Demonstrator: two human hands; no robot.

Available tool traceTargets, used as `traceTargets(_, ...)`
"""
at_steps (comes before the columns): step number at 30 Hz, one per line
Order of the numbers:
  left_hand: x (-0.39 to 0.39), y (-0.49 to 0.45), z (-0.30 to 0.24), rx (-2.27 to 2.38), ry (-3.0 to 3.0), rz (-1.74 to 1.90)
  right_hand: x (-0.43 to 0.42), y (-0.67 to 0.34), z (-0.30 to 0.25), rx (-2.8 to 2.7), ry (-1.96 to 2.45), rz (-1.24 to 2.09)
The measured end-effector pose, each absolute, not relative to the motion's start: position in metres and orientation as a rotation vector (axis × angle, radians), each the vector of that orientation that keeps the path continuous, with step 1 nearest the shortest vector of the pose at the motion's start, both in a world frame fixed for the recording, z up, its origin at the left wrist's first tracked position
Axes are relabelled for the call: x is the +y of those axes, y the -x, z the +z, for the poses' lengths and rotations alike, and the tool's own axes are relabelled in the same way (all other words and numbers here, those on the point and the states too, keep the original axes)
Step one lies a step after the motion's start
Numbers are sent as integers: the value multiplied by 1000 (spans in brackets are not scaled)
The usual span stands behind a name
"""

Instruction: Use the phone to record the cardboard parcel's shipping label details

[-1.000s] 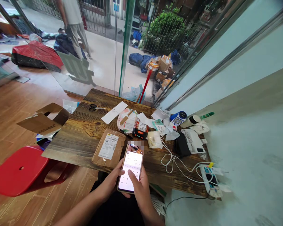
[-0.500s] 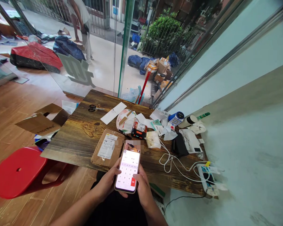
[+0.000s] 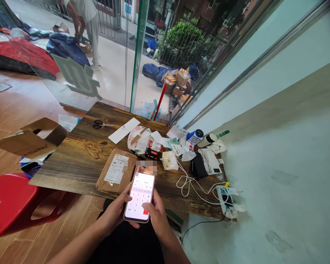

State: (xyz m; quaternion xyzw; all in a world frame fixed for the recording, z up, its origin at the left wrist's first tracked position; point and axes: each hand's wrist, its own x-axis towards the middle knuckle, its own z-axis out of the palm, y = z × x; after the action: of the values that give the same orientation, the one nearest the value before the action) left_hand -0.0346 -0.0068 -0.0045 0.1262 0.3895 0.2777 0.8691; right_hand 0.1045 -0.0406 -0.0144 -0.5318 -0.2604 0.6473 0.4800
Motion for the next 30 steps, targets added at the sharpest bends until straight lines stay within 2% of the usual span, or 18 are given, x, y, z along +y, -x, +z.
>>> traceTargets(7,-11,35,-12,688,-246,658,-40,-102,-7,-525,1345,1606)
traceTargets(30,-12,35,-9,747,-307,646,-41,-100,-15,-478,1303,1606)
